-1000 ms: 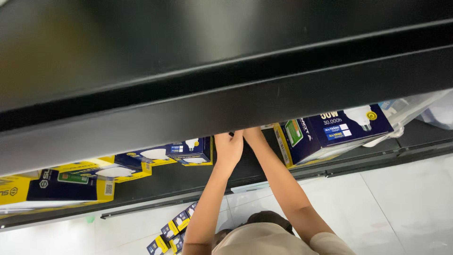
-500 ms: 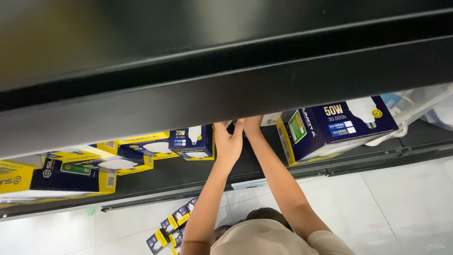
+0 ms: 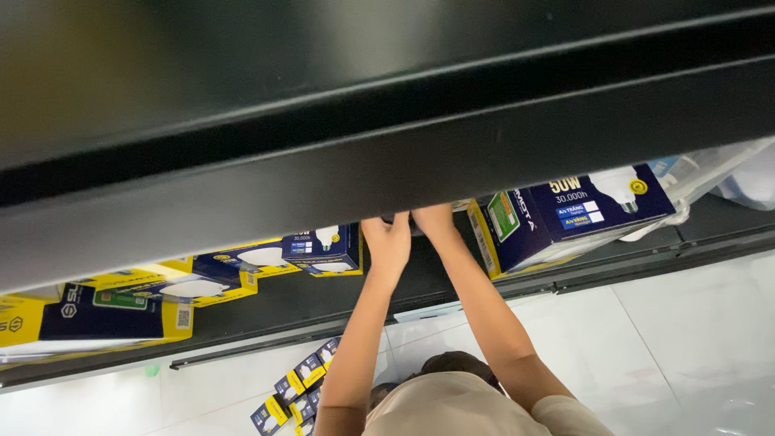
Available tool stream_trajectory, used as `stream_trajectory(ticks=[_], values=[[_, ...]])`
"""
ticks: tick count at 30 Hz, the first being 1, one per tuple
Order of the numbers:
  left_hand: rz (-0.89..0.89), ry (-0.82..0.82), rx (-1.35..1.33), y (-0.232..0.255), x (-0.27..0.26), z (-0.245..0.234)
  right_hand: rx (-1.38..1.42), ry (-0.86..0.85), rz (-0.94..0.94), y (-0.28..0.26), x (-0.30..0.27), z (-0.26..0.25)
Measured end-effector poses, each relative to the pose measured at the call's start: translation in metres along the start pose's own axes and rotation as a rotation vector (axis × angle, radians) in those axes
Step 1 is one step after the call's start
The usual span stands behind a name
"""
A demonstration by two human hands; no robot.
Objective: The person wipes light bulb boxes with a cloth and arranges them on a shelf and the floor.
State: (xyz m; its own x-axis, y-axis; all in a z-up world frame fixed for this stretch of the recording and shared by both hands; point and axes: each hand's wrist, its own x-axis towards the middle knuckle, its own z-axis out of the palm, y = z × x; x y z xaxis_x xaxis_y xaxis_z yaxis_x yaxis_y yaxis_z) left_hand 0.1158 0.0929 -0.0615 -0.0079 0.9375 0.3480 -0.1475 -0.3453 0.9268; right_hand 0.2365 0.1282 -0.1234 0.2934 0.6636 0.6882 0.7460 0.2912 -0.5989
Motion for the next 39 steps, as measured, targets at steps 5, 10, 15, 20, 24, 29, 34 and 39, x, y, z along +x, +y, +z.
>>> stream_trajectory(ticks=[5, 10, 15, 20, 24, 29, 34, 39], values=[[0.315, -0.030, 0.054, 0.004, -0.026, -0.006, 0.001, -0.126, 0.214, -0.029, -0.012, -0.033], [0.126, -0.013, 0.226, 0.017, -0.031, -0.016, 0.139, -0.089, 0.268, -0.037, -0.007, -0.037], [0.028, -0.047, 0.334, 0.026, -0.018, -0.017, 0.309, -0.014, 0.141, -0.061, 0.006, -0.039], [0.111, -0.141, 0.428, 0.038, -0.024, -0.021, 0.115, -0.159, 0.251, -0.086, 0.026, -0.049], [0.160, -0.145, 0.437, 0.056, -0.039, -0.025, 0.160, 0.049, 0.079, -0.099, 0.020, -0.058], [0.613, 0.162, 0.496, 0.091, -0.055, -0.037, 0.262, 0.075, 0.182, -0.113, -0.003, -0.085], [0.433, 0.063, 0.341, 0.090, -0.058, -0.033, 0.238, -0.112, 0.218, -0.121, -0.027, -0.110], [0.197, 0.057, 0.176, 0.045, -0.077, -0.043, 0.211, -0.195, -0.140, -0.125, -0.026, -0.165]])
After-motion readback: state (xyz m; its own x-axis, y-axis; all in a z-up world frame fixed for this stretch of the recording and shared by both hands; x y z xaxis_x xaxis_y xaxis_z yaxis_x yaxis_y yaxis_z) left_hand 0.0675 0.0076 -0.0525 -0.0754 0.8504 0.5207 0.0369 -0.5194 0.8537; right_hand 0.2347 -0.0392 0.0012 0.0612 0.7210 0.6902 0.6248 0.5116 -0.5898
